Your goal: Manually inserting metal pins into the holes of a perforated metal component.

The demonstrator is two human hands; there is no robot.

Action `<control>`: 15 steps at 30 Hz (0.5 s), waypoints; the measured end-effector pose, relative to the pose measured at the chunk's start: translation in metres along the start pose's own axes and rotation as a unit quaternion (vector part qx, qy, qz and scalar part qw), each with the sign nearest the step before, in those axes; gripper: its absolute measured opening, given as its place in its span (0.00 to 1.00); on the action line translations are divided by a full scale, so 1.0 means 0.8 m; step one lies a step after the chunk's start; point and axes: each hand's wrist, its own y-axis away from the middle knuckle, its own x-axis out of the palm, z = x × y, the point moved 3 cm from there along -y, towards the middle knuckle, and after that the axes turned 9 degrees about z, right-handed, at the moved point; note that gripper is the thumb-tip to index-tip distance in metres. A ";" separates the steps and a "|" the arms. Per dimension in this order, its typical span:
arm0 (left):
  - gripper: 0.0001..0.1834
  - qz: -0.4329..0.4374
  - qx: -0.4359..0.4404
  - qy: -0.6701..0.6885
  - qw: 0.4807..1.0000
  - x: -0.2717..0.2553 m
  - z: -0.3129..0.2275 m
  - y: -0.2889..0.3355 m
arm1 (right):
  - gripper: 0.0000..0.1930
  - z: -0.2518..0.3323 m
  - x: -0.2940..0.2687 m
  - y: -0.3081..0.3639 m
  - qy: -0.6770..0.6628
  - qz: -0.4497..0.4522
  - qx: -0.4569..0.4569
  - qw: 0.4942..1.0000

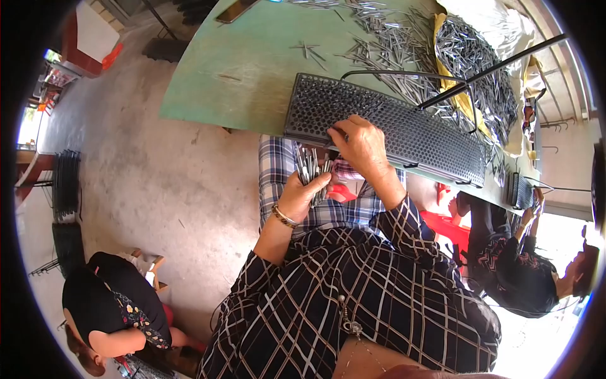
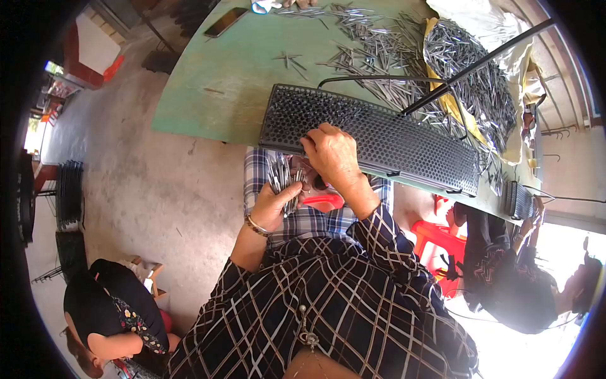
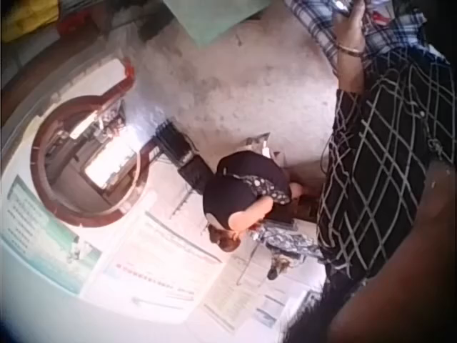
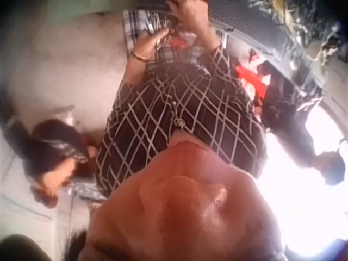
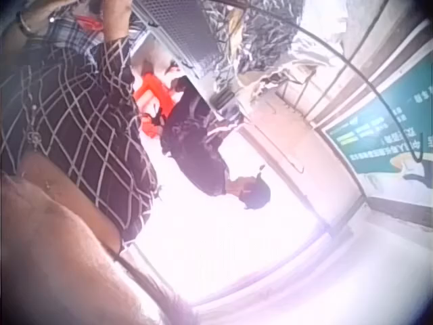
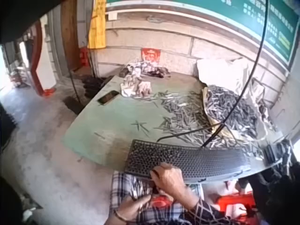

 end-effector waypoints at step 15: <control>0.10 0.012 0.005 0.038 0.999 0.013 -0.004 0.000 | 0.04 0.009 -0.003 -0.006 0.010 -0.145 -0.073 0.987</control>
